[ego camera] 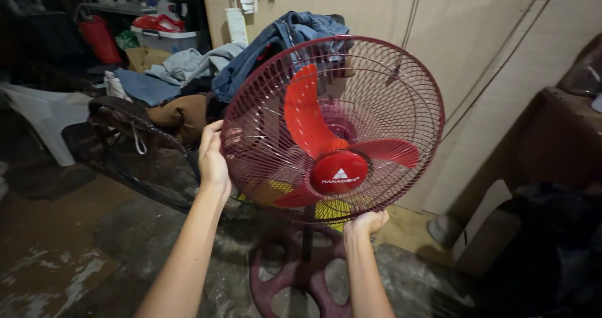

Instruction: The person assembles a red electric fan by hand. They attach the front grille, insert the fan blade onto the motor shaft, secure it with a nut, and then attach the rear grille, completing the assembly.

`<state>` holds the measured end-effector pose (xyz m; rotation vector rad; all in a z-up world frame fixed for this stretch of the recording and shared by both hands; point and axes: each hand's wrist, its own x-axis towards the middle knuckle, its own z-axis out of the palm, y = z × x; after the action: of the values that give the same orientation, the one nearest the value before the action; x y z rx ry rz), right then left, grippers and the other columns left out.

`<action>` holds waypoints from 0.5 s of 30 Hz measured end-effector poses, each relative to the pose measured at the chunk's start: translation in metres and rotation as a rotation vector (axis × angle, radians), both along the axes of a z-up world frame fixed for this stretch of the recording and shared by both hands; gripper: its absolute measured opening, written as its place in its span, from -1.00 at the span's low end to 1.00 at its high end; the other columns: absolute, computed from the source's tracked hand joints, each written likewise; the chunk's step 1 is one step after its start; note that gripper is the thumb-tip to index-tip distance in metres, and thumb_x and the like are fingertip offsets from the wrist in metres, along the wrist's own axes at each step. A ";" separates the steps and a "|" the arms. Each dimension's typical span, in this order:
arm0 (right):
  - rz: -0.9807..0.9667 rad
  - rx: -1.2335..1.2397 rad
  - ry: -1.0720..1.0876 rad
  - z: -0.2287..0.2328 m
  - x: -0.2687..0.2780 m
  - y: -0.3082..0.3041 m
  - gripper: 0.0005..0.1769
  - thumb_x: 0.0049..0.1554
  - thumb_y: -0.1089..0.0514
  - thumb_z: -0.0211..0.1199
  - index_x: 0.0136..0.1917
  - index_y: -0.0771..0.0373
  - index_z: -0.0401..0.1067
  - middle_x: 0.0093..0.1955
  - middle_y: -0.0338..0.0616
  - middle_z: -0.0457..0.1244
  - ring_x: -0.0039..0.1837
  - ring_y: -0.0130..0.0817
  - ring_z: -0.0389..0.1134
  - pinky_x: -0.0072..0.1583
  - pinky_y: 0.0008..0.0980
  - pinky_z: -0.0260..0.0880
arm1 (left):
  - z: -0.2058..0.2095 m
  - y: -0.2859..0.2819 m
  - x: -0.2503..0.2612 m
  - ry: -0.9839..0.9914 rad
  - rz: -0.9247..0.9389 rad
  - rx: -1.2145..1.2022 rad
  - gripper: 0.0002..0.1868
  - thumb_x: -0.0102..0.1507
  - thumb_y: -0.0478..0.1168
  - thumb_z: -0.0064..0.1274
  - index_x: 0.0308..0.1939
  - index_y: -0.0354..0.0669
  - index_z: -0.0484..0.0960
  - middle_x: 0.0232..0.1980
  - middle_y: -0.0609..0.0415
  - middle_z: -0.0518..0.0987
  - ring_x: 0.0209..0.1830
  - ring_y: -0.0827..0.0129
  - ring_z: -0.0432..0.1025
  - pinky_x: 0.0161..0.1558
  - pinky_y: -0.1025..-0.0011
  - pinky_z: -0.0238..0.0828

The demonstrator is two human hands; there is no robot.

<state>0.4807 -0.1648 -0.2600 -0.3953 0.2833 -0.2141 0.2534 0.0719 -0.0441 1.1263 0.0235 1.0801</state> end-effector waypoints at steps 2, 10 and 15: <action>-0.012 -0.127 0.091 0.001 -0.005 -0.003 -0.66 0.25 0.13 -0.26 0.22 0.11 0.24 0.09 -0.09 0.30 -0.03 -0.21 0.35 -0.11 -0.23 0.43 | -0.007 -0.005 0.000 0.010 0.057 -0.056 -0.66 0.51 -0.13 -0.44 0.13 -0.17 0.44 0.11 0.11 0.55 0.10 0.42 0.43 0.20 0.40 0.34; -0.062 -0.146 -0.018 0.006 0.003 -0.023 -0.63 0.22 0.23 -0.13 0.23 0.36 0.33 0.15 0.03 0.34 0.13 -0.15 0.40 0.14 -0.22 0.50 | -0.070 -0.042 0.008 0.059 0.117 -0.354 -0.15 0.34 0.34 -0.31 0.53 -0.14 0.20 0.55 0.11 0.28 0.50 0.30 0.20 0.44 0.30 0.06; 0.038 0.014 -0.051 0.022 -0.003 -0.032 -0.61 0.26 -0.02 -0.05 0.05 0.29 0.46 0.04 -0.10 0.37 0.09 -0.21 0.38 0.13 -0.22 0.45 | -0.107 -0.061 0.026 0.011 0.116 -0.451 -0.10 0.33 0.37 -0.30 0.55 -0.17 0.18 0.58 0.11 0.26 0.53 0.30 0.17 0.47 0.32 0.00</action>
<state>0.4777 -0.1970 -0.2381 -0.3810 0.2264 -0.1844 0.2797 0.0113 -0.1510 0.7293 0.3294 1.1019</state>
